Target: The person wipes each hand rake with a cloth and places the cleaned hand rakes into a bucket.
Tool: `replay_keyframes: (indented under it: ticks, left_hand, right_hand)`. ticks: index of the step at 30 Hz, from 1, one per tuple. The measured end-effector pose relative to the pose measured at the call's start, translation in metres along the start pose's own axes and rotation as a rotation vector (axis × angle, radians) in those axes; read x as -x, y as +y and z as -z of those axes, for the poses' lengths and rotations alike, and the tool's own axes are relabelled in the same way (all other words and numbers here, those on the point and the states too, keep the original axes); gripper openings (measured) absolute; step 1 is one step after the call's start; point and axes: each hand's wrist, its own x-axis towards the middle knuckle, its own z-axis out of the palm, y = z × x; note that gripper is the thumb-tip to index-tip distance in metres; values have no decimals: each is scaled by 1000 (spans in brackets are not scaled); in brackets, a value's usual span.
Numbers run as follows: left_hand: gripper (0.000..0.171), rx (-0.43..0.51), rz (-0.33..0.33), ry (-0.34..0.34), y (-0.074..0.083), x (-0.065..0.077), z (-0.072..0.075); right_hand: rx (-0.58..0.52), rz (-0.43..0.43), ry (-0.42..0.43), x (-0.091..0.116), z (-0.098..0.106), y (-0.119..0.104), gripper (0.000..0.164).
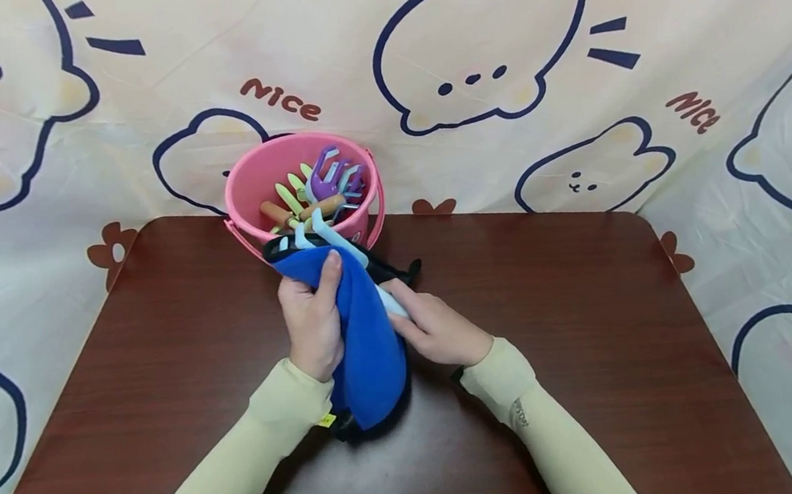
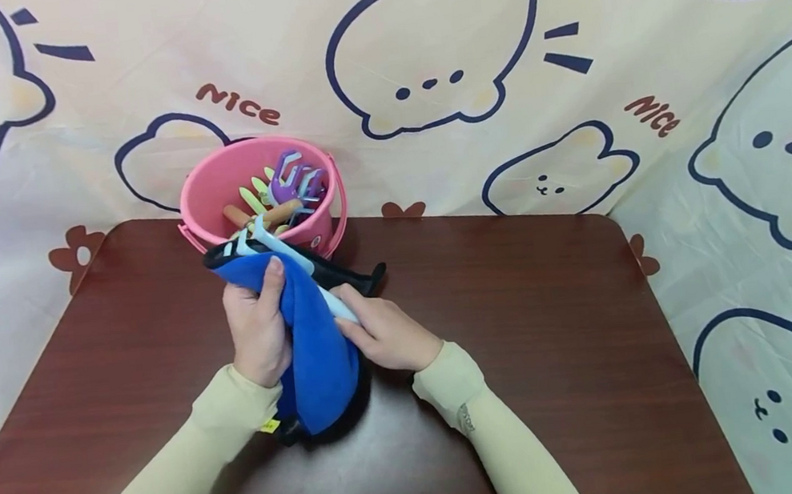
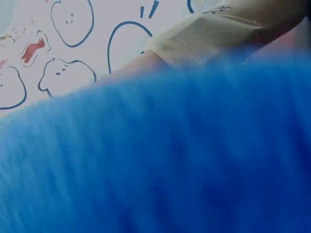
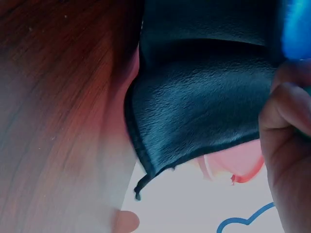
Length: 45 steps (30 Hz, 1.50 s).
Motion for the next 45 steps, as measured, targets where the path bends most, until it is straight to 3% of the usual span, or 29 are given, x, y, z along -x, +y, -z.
replay_keyframes:
  ticks: [4, 8, 17, 23, 29, 32, 37, 42, 45]
  left_hand:
    - [26, 29, 15, 49, 3, -3, 3]
    - [27, 99, 66, 25, 7, -5, 5]
    - [33, 353, 307, -78, 26, -12, 11]
    - [41, 381, 444, -111, 40, -20, 19]
    - [47, 411, 514, -131, 47, -29, 27]
    - [49, 438, 524, -134, 48, -32, 32]
    - [28, 445, 508, -120, 44, -32, 34]
    - [29, 331, 401, -68, 42, -29, 33]
    - [35, 229, 290, -4, 44, -30, 34]
  right_hand:
    - [-9, -20, -33, 0, 0, 0, 37]
    - [7, -33, -42, 1, 4, -1, 37]
    - [86, -35, -55, 3, 10, 2, 35]
    - [91, -55, -76, 2, 11, 3, 34]
    - [95, -34, -59, 5, 13, 1, 31]
    - [117, -8, -45, 5, 13, -1, 29]
    - [168, 9, -24, 7, 14, -5, 27]
    - [189, 36, -6, 10, 20, -9, 27]
    - [193, 57, 7, 12, 28, -12, 28]
